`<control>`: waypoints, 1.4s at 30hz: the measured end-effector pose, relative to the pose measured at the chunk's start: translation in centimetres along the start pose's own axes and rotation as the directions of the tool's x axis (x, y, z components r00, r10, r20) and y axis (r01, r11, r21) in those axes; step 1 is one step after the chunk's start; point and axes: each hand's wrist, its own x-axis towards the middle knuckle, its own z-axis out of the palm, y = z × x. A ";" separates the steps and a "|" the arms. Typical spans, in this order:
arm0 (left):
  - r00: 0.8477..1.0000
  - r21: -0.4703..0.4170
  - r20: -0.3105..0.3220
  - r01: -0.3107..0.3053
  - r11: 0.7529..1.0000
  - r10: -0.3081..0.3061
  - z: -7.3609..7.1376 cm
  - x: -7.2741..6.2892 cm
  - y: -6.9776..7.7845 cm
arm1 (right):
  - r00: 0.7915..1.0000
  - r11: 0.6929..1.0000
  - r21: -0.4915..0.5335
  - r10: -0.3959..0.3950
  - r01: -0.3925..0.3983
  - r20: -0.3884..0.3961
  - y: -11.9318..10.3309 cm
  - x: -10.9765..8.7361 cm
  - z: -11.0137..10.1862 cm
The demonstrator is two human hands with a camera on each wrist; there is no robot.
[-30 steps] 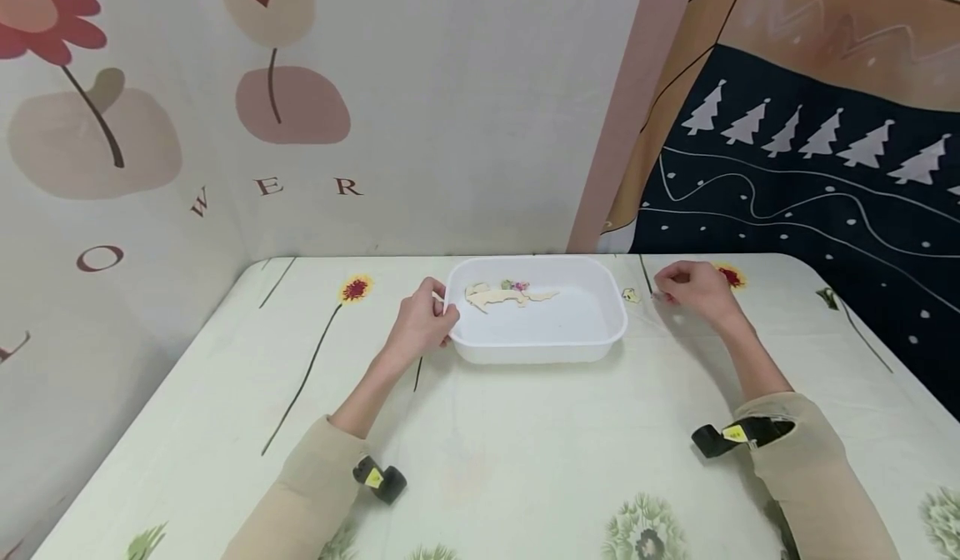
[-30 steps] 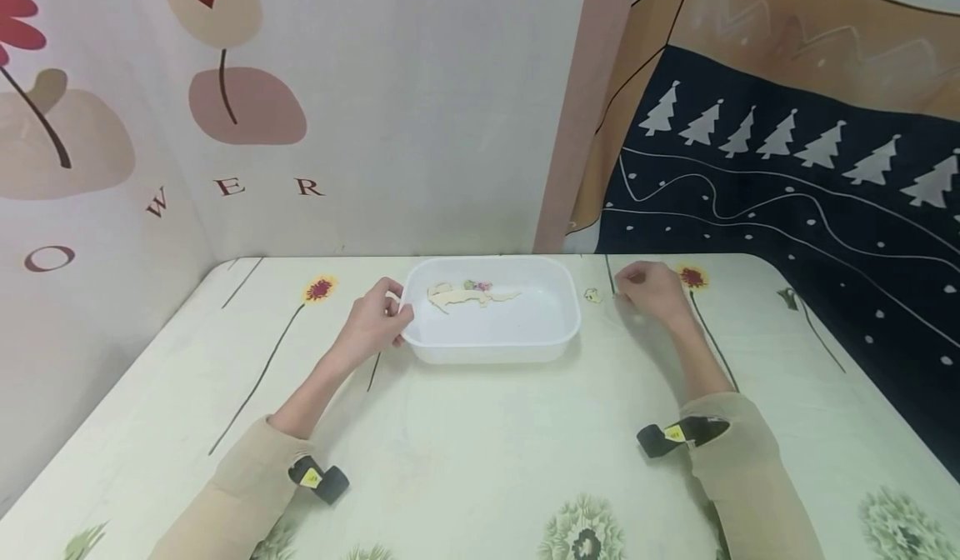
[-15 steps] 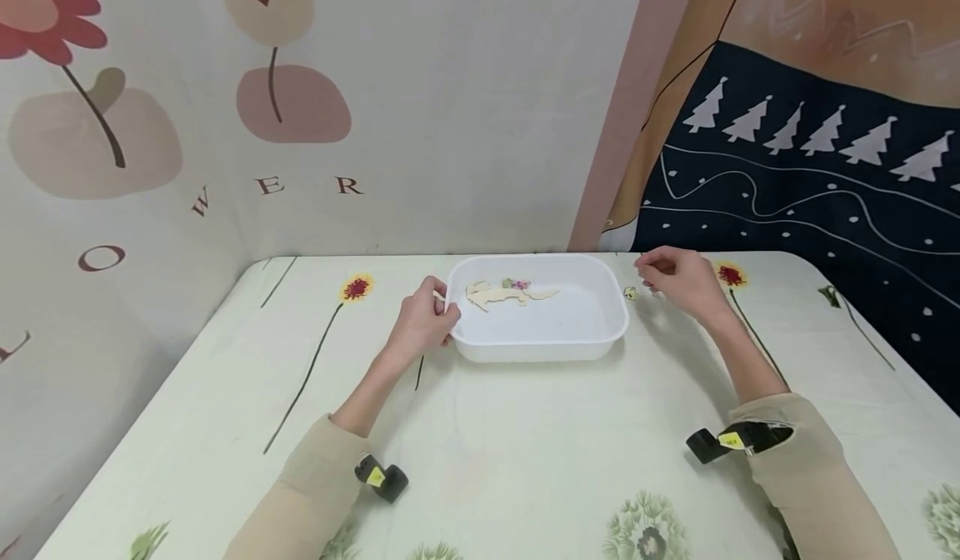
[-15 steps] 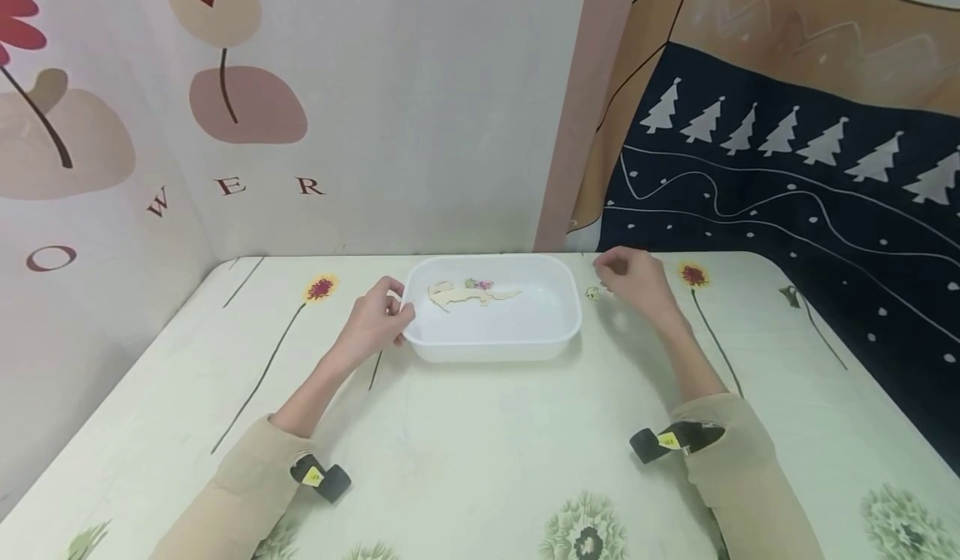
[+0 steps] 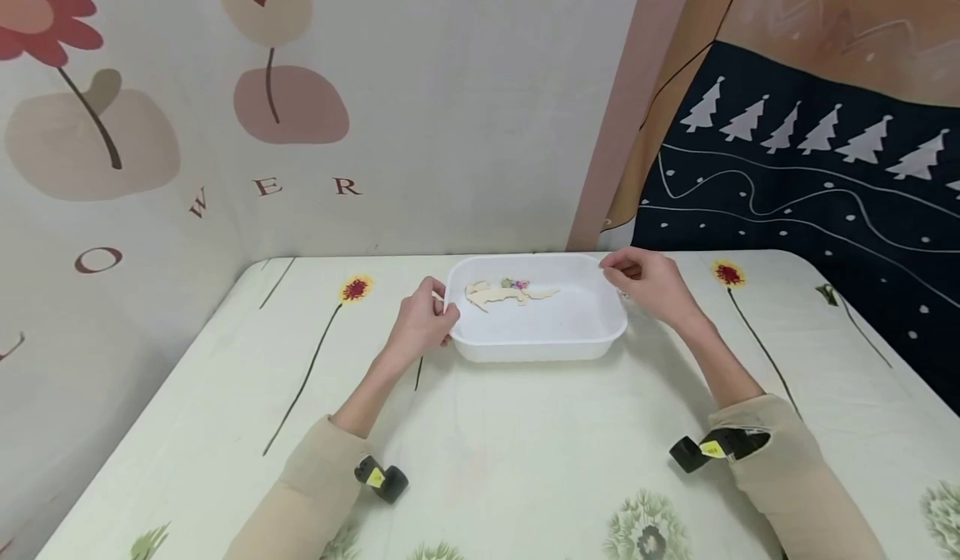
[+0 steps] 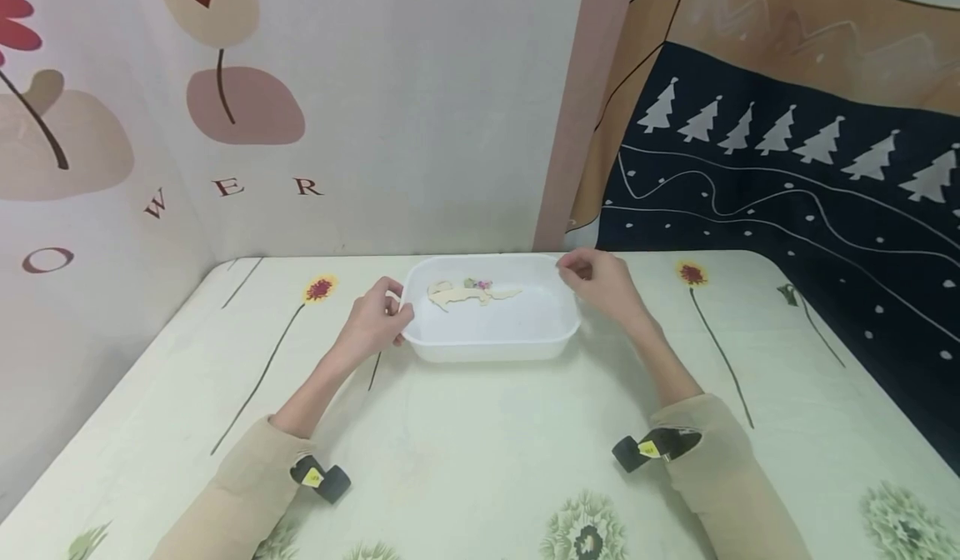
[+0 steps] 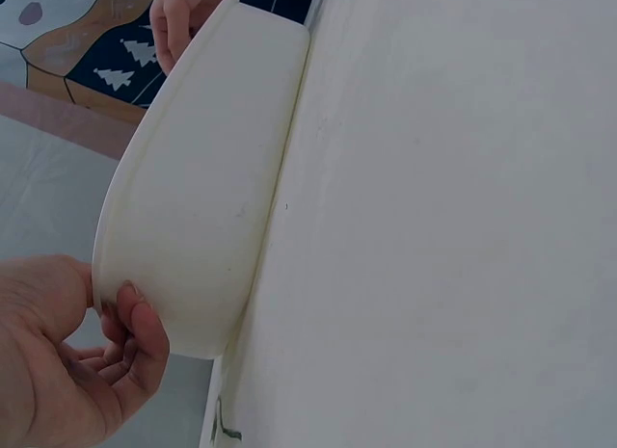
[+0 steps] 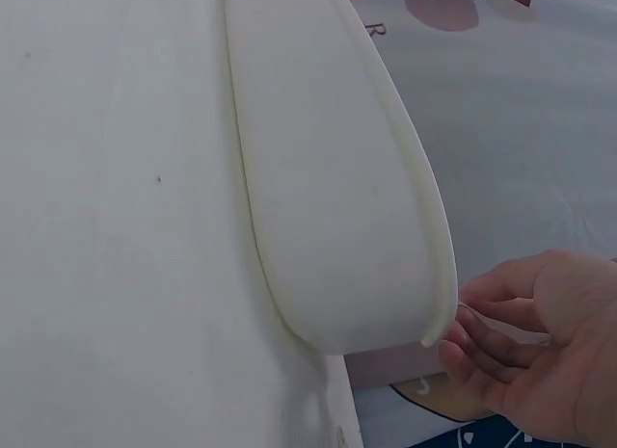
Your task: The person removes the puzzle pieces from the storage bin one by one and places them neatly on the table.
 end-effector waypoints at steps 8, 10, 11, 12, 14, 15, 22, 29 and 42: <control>1.000 0.008 -0.006 0.003 1.000 -0.003 0.0 -0.1 0.0 | 0.999 0.999 0.002 -0.040 0.040 0.004 -0.7 0.7 1.6; 1.000 0.009 -0.007 0.004 1.000 -0.004 0.0 -0.1 0.0 | 0.998 0.998 0.005 -0.056 0.056 0.016 -1.0 0.9 2.1; 1.000 0.009 -0.006 0.006 1.000 -0.006 0.0 -0.1 -0.1 | 0.998 0.998 0.007 -0.063 0.063 0.022 -1.1 1.1 2.4; 1.000 0.009 -0.006 0.007 1.000 -0.007 0.0 -0.1 -0.1 | 0.997 0.998 0.008 -0.069 0.069 0.028 -1.1 1.2 2.6; 1.000 0.007 -0.005 0.010 1.000 -0.010 0.0 -0.1 -0.1 | 0.996 0.997 0.012 -0.074 0.074 0.041 -1.3 1.5 3.2; 1.000 0.006 -0.006 0.007 1.000 -0.007 0.0 -0.1 -0.2 | 0.996 0.997 0.011 -0.075 0.075 0.047 -1.4 1.6 3.5; 1.000 0.005 -0.008 0.007 1.000 -0.007 0.2 0.1 -0.3 | 0.989 0.994 0.009 -0.109 0.109 0.100 -1.8 2.9 5.2; 1.000 0.001 -0.012 0.010 1.000 -0.010 0.3 0.0 -0.1 | 0.977 0.992 -0.046 -0.109 0.120 0.182 -1.5 3.9 6.6; 1.000 0.000 -0.010 -0.003 1.000 0.003 0.1 0.0 -0.2 | 0.955 0.976 -0.147 -0.115 0.160 0.274 -1.5 4.2 7.3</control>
